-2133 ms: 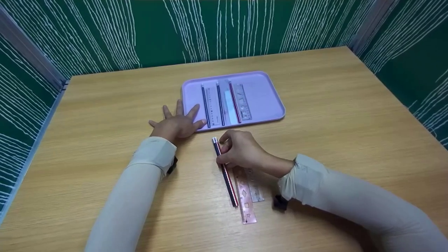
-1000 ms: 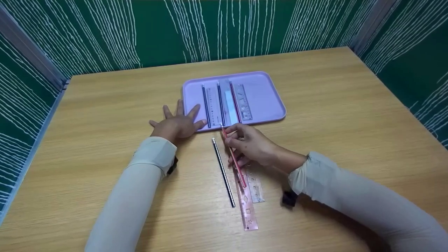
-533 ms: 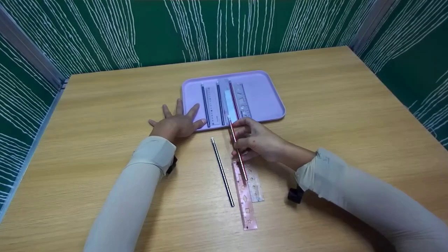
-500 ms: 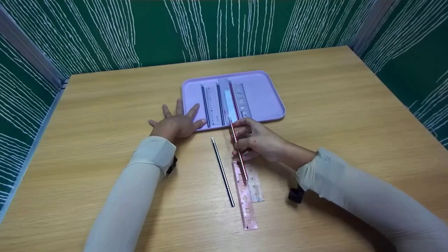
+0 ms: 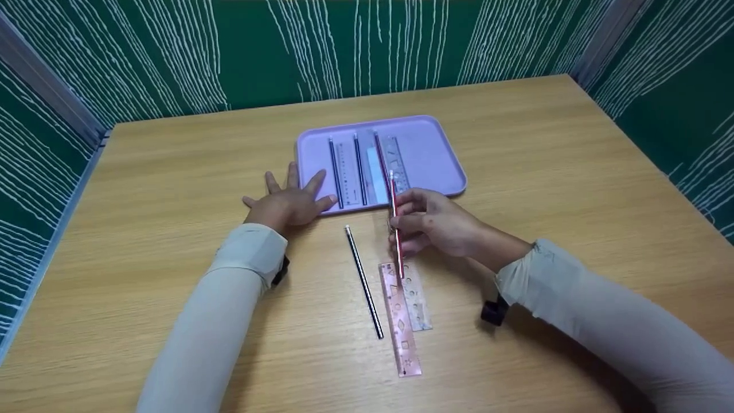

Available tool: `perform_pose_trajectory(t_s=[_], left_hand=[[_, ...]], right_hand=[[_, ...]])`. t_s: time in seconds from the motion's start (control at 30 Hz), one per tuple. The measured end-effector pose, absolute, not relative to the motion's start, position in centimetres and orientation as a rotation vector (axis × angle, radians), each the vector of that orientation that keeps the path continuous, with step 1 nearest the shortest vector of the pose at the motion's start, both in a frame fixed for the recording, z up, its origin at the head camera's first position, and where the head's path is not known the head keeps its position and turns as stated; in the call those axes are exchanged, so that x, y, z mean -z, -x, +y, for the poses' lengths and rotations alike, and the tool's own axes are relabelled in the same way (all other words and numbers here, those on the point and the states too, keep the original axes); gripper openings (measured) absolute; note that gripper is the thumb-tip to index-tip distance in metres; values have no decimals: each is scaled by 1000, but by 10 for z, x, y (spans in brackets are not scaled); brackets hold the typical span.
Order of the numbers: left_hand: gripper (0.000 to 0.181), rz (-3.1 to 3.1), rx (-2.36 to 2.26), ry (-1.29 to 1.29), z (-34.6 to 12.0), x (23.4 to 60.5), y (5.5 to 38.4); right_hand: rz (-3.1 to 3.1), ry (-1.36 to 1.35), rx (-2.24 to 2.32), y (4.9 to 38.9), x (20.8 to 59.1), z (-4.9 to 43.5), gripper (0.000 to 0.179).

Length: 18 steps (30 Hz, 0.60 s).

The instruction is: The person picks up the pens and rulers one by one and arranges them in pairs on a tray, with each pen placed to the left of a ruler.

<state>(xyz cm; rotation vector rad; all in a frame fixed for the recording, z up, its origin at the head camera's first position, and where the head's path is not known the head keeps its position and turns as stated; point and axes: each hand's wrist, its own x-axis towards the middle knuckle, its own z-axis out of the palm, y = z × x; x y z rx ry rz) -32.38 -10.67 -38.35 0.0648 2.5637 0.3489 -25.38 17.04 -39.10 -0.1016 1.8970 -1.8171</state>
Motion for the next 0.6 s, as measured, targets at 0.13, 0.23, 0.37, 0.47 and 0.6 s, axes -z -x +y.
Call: perform_pose_trajectory(t_s=[0.13, 0.23, 0.37, 0.47, 0.6], left_hand=[[77, 2557, -353, -63, -107, 384, 324], [77, 2556, -354, -62, -107, 384, 324], [77, 2562, -358, -60, -107, 384, 324], [78, 2567, -356, -63, -107, 383, 324], [78, 2565, -362, -57, -107, 383, 324]], right_hand=[[1910, 87, 1817, 258, 393, 176, 51], [1931, 66, 1806, 262, 395, 180, 50], [1963, 48, 1797, 267, 395, 186, 49], [1974, 40, 1795, 272, 393, 191, 49], [1985, 23, 1790, 279, 391, 196, 50]])
